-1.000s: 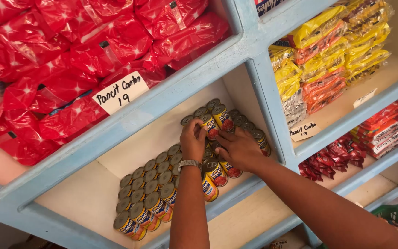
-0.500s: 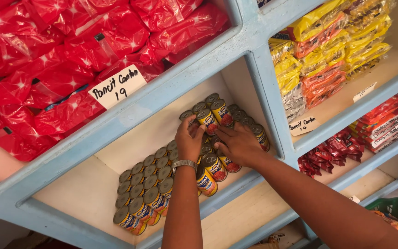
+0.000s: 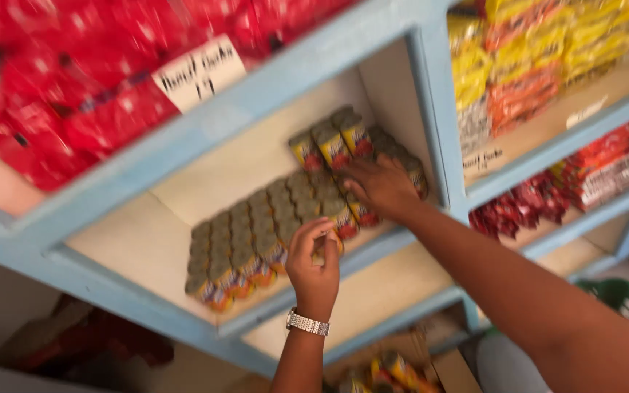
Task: Organizing and stocking canned goods onto a store shelf from a cardboard box.
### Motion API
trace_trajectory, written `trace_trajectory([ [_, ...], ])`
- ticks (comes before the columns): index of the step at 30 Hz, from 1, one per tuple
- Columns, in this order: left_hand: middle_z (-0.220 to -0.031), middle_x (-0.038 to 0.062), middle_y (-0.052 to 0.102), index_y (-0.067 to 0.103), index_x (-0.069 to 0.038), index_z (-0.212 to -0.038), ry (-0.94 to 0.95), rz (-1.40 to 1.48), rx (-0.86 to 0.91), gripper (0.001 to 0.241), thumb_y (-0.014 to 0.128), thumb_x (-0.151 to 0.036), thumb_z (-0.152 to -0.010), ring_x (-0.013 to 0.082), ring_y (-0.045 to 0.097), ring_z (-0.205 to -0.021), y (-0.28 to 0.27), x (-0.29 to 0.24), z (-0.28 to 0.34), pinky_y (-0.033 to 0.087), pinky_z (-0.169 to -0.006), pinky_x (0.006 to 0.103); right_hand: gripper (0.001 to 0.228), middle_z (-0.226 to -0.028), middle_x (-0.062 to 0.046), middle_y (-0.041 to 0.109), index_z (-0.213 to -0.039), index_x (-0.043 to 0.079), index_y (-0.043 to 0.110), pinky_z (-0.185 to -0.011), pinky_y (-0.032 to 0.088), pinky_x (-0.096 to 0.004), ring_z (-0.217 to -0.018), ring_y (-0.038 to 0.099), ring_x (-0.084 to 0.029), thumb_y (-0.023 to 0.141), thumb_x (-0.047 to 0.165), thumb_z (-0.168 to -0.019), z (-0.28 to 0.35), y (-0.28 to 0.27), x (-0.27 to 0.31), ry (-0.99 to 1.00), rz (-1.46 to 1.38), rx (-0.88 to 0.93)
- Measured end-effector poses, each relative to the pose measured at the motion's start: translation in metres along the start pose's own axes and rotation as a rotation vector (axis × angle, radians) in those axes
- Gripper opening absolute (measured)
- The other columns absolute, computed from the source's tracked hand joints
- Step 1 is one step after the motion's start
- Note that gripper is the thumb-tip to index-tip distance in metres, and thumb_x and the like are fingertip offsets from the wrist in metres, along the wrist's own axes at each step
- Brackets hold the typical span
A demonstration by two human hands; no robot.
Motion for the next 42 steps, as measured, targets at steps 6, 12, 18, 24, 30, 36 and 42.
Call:
trace_trajectory([
  [6, -0.111, 0.012, 0.072, 0.071, -0.004, -0.104, -0.061, -0.075, 0.142, 0.013, 0.066, 0.003, -0.094, 0.025, 0.071, -0.105, -0.018, -0.016, 0.115, 0.058, -0.089, 0.0335, 0.035, -0.14, -0.002, 0.063, -0.137, 0.02, 0.066, -0.1, 0.038, -0.051, -0.119, 0.054, -0.031, 0.06, 0.033, -0.105, 0.02, 0.003, -0.003, -0.068, -0.068, -0.08],
  [12, -0.111, 0.011, 0.073, 0.073, -0.005, -0.105, -0.396, -0.121, 0.14, 0.016, 0.067, 0.002, -0.092, 0.0218, 0.073, -0.097, -0.043, 0.021, 0.214, 0.059, -0.083, 0.0316, 0.038, -0.151, -0.006, 0.054, -0.138, 0.017, 0.066, -0.108, 0.033, -0.052, -0.128, 0.047, -0.034, 0.07, 0.018, -0.1, 0.061, -0.03, 0.04, -0.193, -0.18, -0.201],
  [18, -0.112, 0.009, 0.071, 0.072, -0.004, -0.109, -0.524, -0.157, 0.063, 0.022, 0.066, 0.003, -0.089, 0.0195, 0.072, -0.098, -0.067, 0.057, 0.279, 0.062, -0.08, 0.0295, 0.038, -0.149, -0.011, 0.052, -0.134, 0.016, 0.066, -0.109, 0.035, -0.049, -0.124, 0.047, -0.036, 0.07, 0.009, -0.097, 0.131, -0.036, 0.074, -0.205, -0.362, -0.148],
  [24, -0.106, 0.007, 0.07, 0.072, -0.005, -0.109, -0.795, -0.155, -0.052, 0.023, 0.068, 0.002, -0.088, 0.0161, 0.072, -0.096, -0.077, 0.111, 0.346, 0.06, -0.077, 0.0282, 0.034, -0.138, -0.012, 0.057, -0.128, 0.016, 0.068, -0.104, 0.041, -0.045, -0.119, 0.053, -0.032, 0.064, 0.006, -0.096, 0.241, 0.032, 0.086, -0.029, -0.641, 0.1],
  [30, -0.106, 0.006, 0.072, 0.071, -0.006, -0.11, -0.878, -0.175, -0.001, 0.024, 0.067, 0.0, -0.087, 0.0159, 0.072, -0.095, -0.068, 0.128, 0.373, 0.061, -0.076, 0.0292, 0.039, -0.132, -0.015, 0.057, -0.129, 0.012, 0.065, -0.108, 0.04, -0.047, -0.129, 0.052, -0.034, 0.063, 0.002, -0.092, 0.346, 0.11, 0.083, 0.154, -0.781, 0.321],
  [36, -0.119, 0.009, 0.064, 0.067, -0.007, -0.12, -0.904, -0.209, -0.003, 0.035, 0.068, 0.0, -0.086, 0.0186, 0.069, -0.101, -0.067, 0.144, 0.383, 0.06, -0.078, 0.0301, 0.041, -0.128, -0.014, 0.057, -0.13, 0.012, 0.062, -0.097, 0.052, -0.038, -0.121, 0.059, -0.031, 0.061, -0.001, -0.092, 0.388, 0.132, 0.093, 0.311, -0.921, 0.506],
  [42, -0.131, 0.012, 0.058, 0.061, -0.013, -0.13, -0.958, -0.319, 0.132, 0.048, 0.067, -0.001, -0.084, 0.0262, 0.063, -0.113, -0.061, 0.145, 0.379, 0.057, -0.086, 0.035, 0.052, -0.131, -0.011, 0.055, -0.142, 0.018, 0.05, -0.098, 0.052, -0.038, -0.113, 0.062, -0.031, 0.062, 0.005, -0.093, 0.438, 0.161, 0.097, 0.397, -0.888, 0.858],
])
Point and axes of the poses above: each hand's wrist, its own z-axis away from the middle knuckle, its own y-axis out of the palm, x = y × z, the point moved 5 cm from there along -z, towards the middle knuckle
